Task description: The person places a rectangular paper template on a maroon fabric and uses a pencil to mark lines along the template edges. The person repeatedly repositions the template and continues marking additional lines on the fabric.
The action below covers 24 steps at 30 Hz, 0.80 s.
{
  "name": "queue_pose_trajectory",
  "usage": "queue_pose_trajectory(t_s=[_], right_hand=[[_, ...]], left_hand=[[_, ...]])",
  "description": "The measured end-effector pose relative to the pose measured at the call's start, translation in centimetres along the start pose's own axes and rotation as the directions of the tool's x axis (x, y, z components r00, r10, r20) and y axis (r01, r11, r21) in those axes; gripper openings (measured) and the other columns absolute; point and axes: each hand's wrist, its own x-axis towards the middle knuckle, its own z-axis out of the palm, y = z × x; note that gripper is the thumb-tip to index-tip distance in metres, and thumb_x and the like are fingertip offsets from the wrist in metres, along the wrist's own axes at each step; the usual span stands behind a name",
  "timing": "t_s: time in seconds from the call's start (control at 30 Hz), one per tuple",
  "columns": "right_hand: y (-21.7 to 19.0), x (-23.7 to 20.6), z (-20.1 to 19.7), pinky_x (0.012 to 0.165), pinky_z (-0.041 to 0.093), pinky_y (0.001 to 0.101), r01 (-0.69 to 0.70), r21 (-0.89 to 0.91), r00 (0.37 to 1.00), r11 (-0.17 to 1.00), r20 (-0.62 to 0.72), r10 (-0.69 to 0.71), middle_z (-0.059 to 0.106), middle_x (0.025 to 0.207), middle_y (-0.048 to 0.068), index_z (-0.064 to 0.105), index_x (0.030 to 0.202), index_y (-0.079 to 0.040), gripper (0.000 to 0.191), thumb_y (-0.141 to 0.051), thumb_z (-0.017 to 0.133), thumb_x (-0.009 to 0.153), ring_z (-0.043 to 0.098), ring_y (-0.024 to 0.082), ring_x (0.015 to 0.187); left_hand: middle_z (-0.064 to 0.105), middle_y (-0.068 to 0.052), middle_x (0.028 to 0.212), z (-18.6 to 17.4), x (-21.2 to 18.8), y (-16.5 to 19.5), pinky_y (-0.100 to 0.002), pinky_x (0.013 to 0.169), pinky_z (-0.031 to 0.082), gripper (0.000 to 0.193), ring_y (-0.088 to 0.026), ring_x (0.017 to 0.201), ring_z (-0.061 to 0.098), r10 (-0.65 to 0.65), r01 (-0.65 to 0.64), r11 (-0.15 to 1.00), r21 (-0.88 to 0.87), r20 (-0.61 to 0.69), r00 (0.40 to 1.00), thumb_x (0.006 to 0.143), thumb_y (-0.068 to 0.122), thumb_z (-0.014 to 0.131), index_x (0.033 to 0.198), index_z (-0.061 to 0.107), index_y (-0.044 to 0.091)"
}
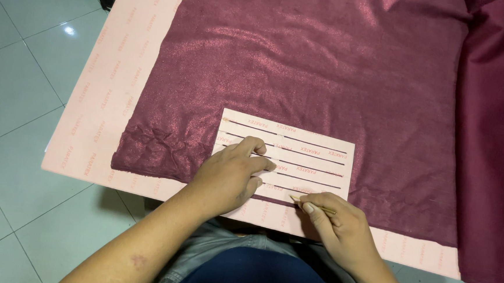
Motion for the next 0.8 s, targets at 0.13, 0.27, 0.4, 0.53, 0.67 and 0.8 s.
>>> queue_pose_trajectory(t_s=[0.13,0.27,0.4,0.53,0.67,0.8], right_hand=[[0.0,0.0,-0.5,0.075,0.061,0.0268,0.048,-0.096,0.998,0.994,-0.035,-0.052,0.08,0.094,0.006,0.077,0.1,-0.004,0.019,-0.016,0.063,0.097,0.079,0.016,0.085],[0.0,-0.2,-0.7,0.075,0.06,0.0276,0.007,-0.12,1.0,0.993,-0.024,-0.01,0.08,0.092,0.006,0.077,0.1,-0.003,0.019,-0.015,0.064,0.095,0.078,0.017,0.084],[0.3,-0.5,-1.1,0.075,0.061,0.0277,-0.01,-0.036,0.998,0.999,-0.065,0.007,0.08,0.093,0.006,0.077,0.101,-0.003,0.018,-0.014,0.063,0.096,0.079,0.016,0.084],[0.5,-0.6,-0.7,0.072,0.06,0.0283,-0.034,0.046,0.999,0.998,0.029,0.033,0.081,0.09,0.006,0.077,0.101,-0.002,0.019,-0.014,0.064,0.094,0.077,0.016,0.081],[0.1,-0.3,-0.2,0.072,0.06,0.0278,0.018,-0.024,1.0,1.0,0.022,-0.017,0.081,0.091,0.005,0.078,0.102,-0.004,0.018,-0.013,0.065,0.094,0.077,0.015,0.081],[-0.8,0.7,0.9,0.075,0.06,0.0278,0.148,-0.015,0.987,0.989,0.066,-0.147,0.079,0.095,0.006,0.076,0.105,-0.004,0.017,-0.012,0.065,0.094,0.077,0.016,0.084]], left_hand=[[0.056,-0.005,0.123,0.1,0.1,-0.1,-0.044,0.089,0.051,0.031,-0.028,0.108,0.063,0.016,-0.016,1.0,-0.005,-0.008,1.0,0.082,0.011,0.07,0.112,0.075,0.014],[0.057,-0.005,0.12,-0.1,0.1,-0.2,-0.044,0.089,0.052,0.031,-0.028,0.107,0.063,0.014,-0.014,1.0,-0.011,0.002,1.0,0.081,0.011,0.07,0.112,0.074,0.011],[0.057,-0.006,0.122,-0.4,-0.1,-0.6,-0.044,0.089,0.052,0.03,-0.03,0.11,0.063,0.031,-0.031,0.999,-0.027,0.003,1.0,0.082,0.009,0.07,0.112,0.068,0.005],[0.056,-0.007,0.129,-0.6,-0.1,-1.0,-0.044,0.091,0.052,0.035,-0.03,0.112,0.061,0.082,-0.082,0.996,-0.025,0.003,0.997,0.081,0.002,0.066,0.116,0.07,0.008],[0.06,-0.002,0.129,-0.9,-0.2,-0.7,-0.046,0.092,0.048,0.039,-0.031,0.109,0.058,0.101,-0.102,0.986,0.128,0.011,0.995,0.078,0.005,0.071,0.116,0.071,0.011],[0.062,0.001,0.126,-1.6,-0.1,-0.7,-0.043,0.095,0.049,0.041,-0.029,0.107,0.058,0.048,-0.054,0.992,0.118,0.056,0.997,0.077,0.01,0.074,0.117,0.07,0.011]])
